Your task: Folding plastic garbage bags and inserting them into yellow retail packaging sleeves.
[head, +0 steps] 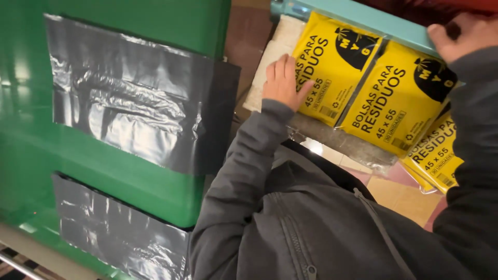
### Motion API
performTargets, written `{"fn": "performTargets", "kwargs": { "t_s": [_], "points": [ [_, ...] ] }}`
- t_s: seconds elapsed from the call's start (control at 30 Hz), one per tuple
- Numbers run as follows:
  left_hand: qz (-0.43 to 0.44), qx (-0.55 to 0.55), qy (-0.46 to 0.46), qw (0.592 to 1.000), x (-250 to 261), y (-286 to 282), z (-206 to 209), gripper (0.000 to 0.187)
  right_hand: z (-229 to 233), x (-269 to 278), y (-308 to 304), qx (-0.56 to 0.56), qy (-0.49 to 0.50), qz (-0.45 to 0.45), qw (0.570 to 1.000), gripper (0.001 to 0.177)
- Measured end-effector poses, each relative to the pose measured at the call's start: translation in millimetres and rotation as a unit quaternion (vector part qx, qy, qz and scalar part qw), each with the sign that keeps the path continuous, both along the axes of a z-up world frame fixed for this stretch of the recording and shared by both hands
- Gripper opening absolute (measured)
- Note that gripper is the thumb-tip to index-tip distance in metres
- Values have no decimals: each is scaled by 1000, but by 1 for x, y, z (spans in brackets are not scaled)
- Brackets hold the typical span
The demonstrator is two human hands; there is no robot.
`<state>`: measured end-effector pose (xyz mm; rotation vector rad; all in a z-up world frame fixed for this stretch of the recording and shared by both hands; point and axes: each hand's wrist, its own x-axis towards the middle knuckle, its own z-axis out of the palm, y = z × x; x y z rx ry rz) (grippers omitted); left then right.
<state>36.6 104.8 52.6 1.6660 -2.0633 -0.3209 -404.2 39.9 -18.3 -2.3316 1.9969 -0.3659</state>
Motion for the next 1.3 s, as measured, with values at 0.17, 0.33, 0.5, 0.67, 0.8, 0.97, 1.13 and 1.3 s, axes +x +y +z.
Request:
{"fn": "performTargets", "kwargs": {
  "t_s": [0.17,0.33,0.5,0.67,0.8,0.97,1.13,1.3],
  "points": [
    [74,67,-39,994,-33,-33,6,96,58,31,6,-10,117,-18,993,50],
    [129,111,-18,985,-46,-50,-7,97,47,29,2,-16,140,-35,989,57],
    [171,251,-34,952,-48,-62,-7,87,13,7,-10,-21,117,-7,993,63],
    [187,285,-24,940,-53,-63,6,83,59,23,0,39,-44,-73,996,49],
    [191,283,12,940,-48,-64,-4,73,104,55,49,-180,-204,21,962,13],
    [102,308,95,941,-31,-73,-52,54,124,106,150,-260,-121,-17,958,30],
    [30,188,175,966,-22,-48,-83,43,20,58,160,-83,-282,-213,932,69],
    [34,200,239,950,-21,-17,-92,43,2,43,153,81,-373,-258,887,56]
  ]
}}
